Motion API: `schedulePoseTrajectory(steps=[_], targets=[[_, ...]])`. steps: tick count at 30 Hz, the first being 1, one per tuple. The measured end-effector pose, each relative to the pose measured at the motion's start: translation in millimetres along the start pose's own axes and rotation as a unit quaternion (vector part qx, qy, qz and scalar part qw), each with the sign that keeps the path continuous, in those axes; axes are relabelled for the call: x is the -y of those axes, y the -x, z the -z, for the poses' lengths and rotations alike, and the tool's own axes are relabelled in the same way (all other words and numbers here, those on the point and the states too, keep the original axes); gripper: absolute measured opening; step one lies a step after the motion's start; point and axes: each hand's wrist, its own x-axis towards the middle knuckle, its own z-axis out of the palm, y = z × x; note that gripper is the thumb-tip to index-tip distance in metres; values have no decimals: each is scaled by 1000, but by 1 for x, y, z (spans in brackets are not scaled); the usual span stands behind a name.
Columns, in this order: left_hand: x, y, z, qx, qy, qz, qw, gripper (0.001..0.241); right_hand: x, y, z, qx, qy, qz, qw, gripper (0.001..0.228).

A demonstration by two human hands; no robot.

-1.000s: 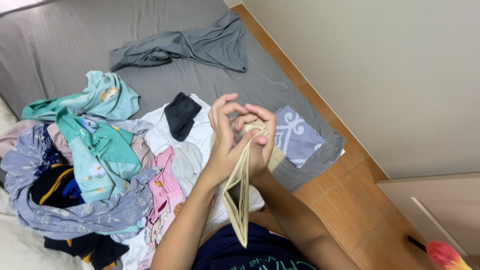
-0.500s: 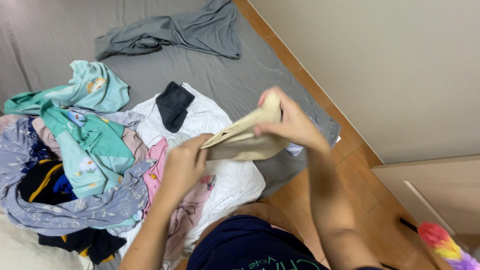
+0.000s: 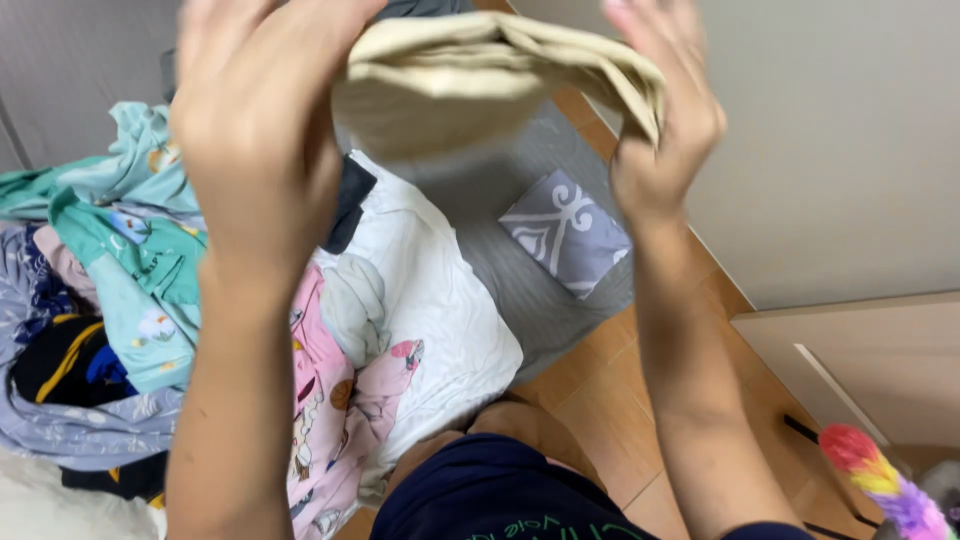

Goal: The person folds several pieces of laundry on a bed.

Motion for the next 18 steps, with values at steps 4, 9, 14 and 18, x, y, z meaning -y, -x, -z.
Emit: schedulePoseTrajectory(steps=[4,9,14,18], targets=[[53,121,-102,-110,29,-99,989,26,-41,72,-68,-73,101,102,987,32],[104,321,-174,579,183,261,750,37,-140,297,-115,717,-127,-146,670,34],[95,298,-124,486,233,282,794,40,-111,275,-77,629,-228,-242,703,23],[68,208,-80,322,125,421,838,27,-101,210,-59,436,-132,-326,828,40]])
